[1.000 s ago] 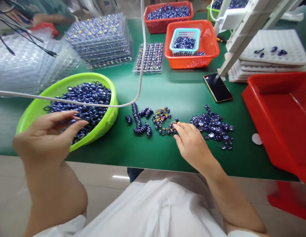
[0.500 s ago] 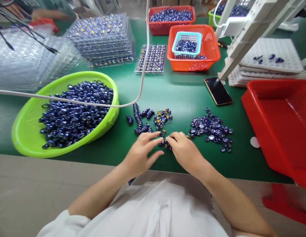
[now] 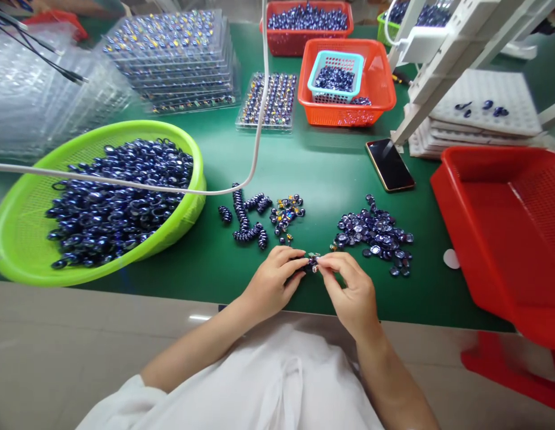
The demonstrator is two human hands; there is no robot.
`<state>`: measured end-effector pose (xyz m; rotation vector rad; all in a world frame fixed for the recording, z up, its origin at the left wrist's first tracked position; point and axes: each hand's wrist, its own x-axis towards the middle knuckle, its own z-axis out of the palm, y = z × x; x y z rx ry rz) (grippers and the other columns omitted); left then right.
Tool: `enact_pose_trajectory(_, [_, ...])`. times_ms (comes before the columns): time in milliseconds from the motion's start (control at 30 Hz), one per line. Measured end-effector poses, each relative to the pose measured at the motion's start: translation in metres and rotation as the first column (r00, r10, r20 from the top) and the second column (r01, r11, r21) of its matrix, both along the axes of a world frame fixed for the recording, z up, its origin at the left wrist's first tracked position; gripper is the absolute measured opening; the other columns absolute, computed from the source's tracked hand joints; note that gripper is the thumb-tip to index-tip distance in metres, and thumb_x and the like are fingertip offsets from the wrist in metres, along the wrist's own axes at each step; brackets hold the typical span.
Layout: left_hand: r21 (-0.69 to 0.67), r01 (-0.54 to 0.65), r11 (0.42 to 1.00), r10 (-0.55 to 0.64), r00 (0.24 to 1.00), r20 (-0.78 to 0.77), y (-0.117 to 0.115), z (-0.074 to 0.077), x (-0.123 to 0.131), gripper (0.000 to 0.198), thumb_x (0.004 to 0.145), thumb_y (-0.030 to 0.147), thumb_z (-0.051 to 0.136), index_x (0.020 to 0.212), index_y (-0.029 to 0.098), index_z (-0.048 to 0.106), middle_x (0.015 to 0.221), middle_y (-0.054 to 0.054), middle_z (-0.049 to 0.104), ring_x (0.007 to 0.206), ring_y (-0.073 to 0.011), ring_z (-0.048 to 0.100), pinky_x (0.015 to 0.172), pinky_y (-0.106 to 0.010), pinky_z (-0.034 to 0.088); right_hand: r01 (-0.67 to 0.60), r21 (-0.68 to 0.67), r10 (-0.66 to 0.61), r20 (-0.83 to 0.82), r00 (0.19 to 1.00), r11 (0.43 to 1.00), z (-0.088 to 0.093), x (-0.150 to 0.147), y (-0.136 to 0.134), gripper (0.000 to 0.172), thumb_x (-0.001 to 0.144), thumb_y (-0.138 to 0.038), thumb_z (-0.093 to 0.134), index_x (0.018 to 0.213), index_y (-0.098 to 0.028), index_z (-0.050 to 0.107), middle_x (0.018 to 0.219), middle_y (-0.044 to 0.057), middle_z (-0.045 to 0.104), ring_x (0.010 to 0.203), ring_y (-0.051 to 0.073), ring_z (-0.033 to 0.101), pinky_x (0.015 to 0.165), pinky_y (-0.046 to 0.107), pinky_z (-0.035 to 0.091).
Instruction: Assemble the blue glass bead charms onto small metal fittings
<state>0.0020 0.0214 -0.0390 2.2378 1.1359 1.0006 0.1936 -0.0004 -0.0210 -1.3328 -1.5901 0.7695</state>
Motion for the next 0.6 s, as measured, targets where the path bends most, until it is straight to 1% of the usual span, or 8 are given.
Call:
enact_pose_trajectory(100, [0.008,-0.003,1.0,0.003,1.0,-0.013,0.0,0.0,0.0,0.021,0.091,0.01,0.058,0.11,0.014,0.068,0.111,-0.015,0.071,0.103,-0.0259,0.06,0.087,-0.045,0.06,0.022,-0.04,-0.03,-0.195,0.98,0.999,-0.001,-0.001,0.001,0.016,0.09,-0.014,0.068,0.098,-0.027,0.072,0.103,0.002,0.068,0.098,0.017,0.066,0.083,0.029,0.057])
enact_pose_trajectory(200, [0.019,-0.035,0.999,0.035,0.999,-0.004,-0.002,0.003,-0.001,0.025,0.09,0.012,0.062,0.115,0.014,0.066,0.115,-0.016,0.07,0.107,-0.0275,0.06,0.089,-0.047,0.059,0.02,-0.038,-0.03,-0.281,0.959,0.999,-0.003,-0.003,0.001,0.017,0.088,-0.013,0.07,0.098,-0.027,0.073,0.101,0.002,0.068,0.097,0.016,0.066,0.083,0.028,0.058])
enact_pose_trajectory(300, [0.056,-0.064,0.996,0.059,0.995,0.079,-0.005,0.008,-0.002,0.034,0.088,0.017,0.069,0.121,0.015,0.064,0.118,-0.017,0.07,0.111,-0.0283,0.06,0.093,-0.05,0.057,0.057,-0.027,-0.062,-0.262,0.963,0.998,-0.003,-0.007,-0.001,0.018,0.088,-0.013,0.07,0.099,-0.027,0.073,0.102,0.002,0.068,0.095,0.016,0.067,0.081,0.027,0.058])
enact_pose_trajectory(400, [0.07,-0.05,0.996,0.036,0.981,0.192,-0.007,0.013,0.0,0.038,0.085,0.018,0.074,0.121,0.017,0.064,0.107,-0.013,0.074,0.099,-0.0241,0.064,0.088,-0.045,0.058,0.088,-0.016,-0.089,-0.23,0.969,0.996,-0.001,-0.014,-0.004,0.019,0.088,-0.013,0.07,0.1,-0.027,0.072,0.103,0.001,0.068,0.092,0.014,0.068,0.077,0.025,0.059])
enact_pose_trajectory(533, [0.035,-0.059,0.998,0.046,0.956,0.289,-0.01,0.018,0.003,0.028,0.087,0.014,0.071,0.114,0.019,0.068,0.095,-0.009,0.076,0.085,-0.0192,0.068,0.078,-0.036,0.058,0.074,0.013,-0.069,-0.24,0.968,0.997,-0.002,-0.023,-0.009,0.02,0.088,-0.013,0.07,0.101,-0.028,0.071,0.103,0.001,0.068,0.093,0.015,0.069,0.075,0.025,0.06])
enact_pose_trajectory(600, [-0.056,-0.057,0.997,0.072,0.94,0.334,-0.011,0.021,0.002,0.023,0.087,0.015,0.07,0.11,0.018,0.071,0.09,-0.008,0.077,0.081,-0.0181,0.069,0.076,-0.034,0.058,0.051,0.017,-0.046,-0.229,0.972,0.999,-0.002,-0.023,-0.01,0.02,0.089,-0.014,0.069,0.103,-0.028,0.071,0.104,0.002,0.068,0.094,0.016,0.069,0.078,0.028,0.061])
